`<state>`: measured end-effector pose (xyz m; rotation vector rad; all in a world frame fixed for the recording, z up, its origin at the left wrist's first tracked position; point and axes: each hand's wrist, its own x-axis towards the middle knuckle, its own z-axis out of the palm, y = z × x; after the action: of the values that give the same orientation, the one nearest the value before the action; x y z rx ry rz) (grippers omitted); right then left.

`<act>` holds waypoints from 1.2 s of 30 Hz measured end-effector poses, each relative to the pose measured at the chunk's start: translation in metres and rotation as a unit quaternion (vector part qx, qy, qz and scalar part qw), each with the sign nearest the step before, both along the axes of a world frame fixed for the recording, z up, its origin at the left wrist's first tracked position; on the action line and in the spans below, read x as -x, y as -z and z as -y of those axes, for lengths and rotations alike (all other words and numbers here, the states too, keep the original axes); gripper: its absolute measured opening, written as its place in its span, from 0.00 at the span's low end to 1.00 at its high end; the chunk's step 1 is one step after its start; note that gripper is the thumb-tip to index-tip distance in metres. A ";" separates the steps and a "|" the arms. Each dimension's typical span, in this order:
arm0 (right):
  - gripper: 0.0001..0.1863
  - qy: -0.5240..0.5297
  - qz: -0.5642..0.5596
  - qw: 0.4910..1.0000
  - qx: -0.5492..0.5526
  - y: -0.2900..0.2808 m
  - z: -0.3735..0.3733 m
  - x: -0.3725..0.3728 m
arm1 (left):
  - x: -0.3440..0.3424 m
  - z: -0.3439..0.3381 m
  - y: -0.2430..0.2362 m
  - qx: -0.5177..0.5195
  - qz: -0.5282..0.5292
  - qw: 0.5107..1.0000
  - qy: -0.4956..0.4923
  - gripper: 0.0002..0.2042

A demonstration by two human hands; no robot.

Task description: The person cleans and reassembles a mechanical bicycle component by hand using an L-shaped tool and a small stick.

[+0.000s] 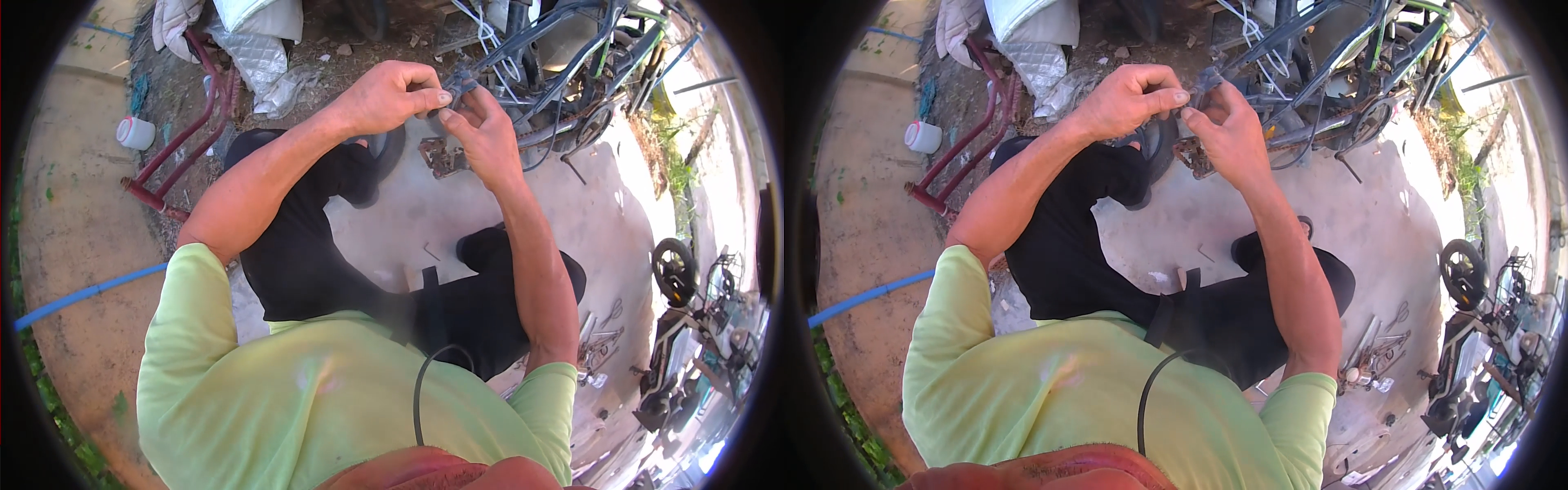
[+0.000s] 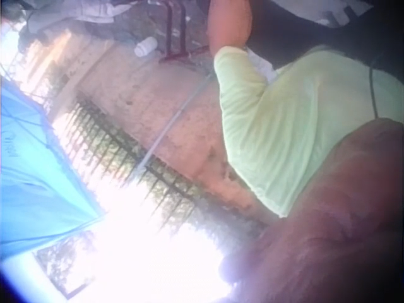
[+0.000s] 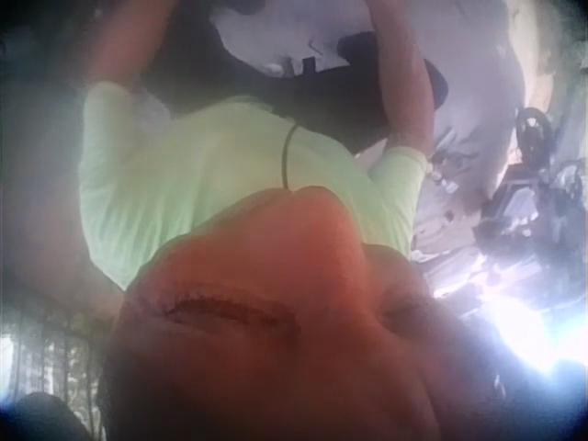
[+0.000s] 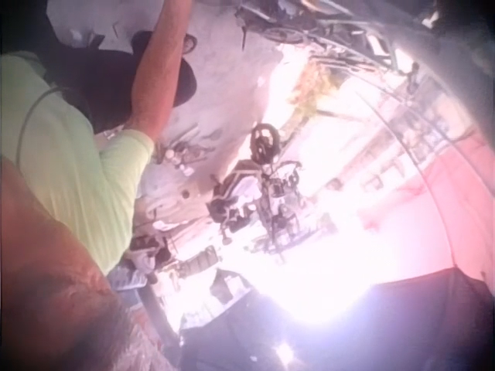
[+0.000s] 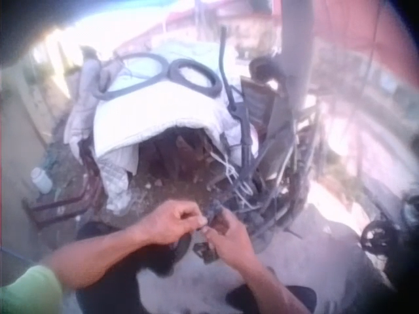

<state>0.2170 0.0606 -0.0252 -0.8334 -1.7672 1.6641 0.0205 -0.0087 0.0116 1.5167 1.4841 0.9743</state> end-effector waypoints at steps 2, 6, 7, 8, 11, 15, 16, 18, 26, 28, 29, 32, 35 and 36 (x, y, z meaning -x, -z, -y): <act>0.27 0.006 -0.005 1.000 0.000 0.004 -0.006 0.007 | 0.004 -0.006 0.009 -0.025 -0.016 1.000 0.000 0.11; 0.27 0.016 -0.033 0.999 0.026 0.009 -0.026 0.012 | -0.004 -0.014 -0.014 -0.018 -0.070 0.997 0.003 0.11; 0.27 0.021 -0.035 0.999 0.030 0.009 -0.030 0.014 | -0.002 -0.016 -0.015 0.017 -0.071 0.997 0.010 0.11; 0.27 0.020 -0.036 0.999 0.031 0.009 -0.034 0.016 | 0.000 -0.019 -0.013 0.018 -0.072 0.997 0.009 0.11; 0.27 0.023 -0.047 0.998 0.028 0.012 -0.044 0.021 | 0.010 -0.022 -0.004 -0.135 -0.182 0.973 0.051 0.12; 0.29 -0.009 -0.083 0.985 0.148 0.008 -0.051 0.023 | 0.030 -0.036 -0.014 -0.061 -0.184 0.981 -0.025 0.11; 0.29 -0.018 -0.106 0.978 0.181 0.011 -0.053 0.022 | 0.033 -0.039 -0.016 -0.024 -0.165 0.985 -0.051 0.12; 0.29 -0.031 -0.128 0.968 0.214 0.013 -0.055 0.022 | 0.040 -0.045 -0.011 -0.002 -0.142 0.989 -0.052 0.13; 0.25 -0.051 -0.150 0.954 0.254 0.024 -0.051 0.022 | 0.041 -0.051 0.021 0.035 -0.075 0.997 -0.004 0.16; 0.25 -0.062 -0.159 0.953 0.252 0.021 -0.051 0.021 | 0.041 -0.052 0.018 0.103 -0.009 0.994 0.017 0.18; 0.25 -0.060 -0.161 0.952 0.253 0.019 -0.049 0.021 | 0.040 -0.051 0.018 0.102 -0.008 0.995 0.016 0.18; 0.25 -0.055 -0.162 0.952 0.252 0.016 -0.046 0.022 | 0.038 -0.046 0.018 0.040 -0.044 0.998 0.031 0.20; 0.25 -0.047 -0.153 0.958 0.238 0.019 -0.046 0.021 | 0.034 -0.046 0.016 0.040 -0.048 0.998 0.028 0.20; 0.25 -0.045 -0.146 0.962 0.225 0.019 -0.046 0.021 | 0.033 -0.045 0.012 0.037 -0.059 0.997 0.026 0.19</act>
<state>0.1965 0.1065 -0.0443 -0.6554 -1.2603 2.1685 -0.0128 0.0364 -0.0004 1.5744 1.5381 0.8011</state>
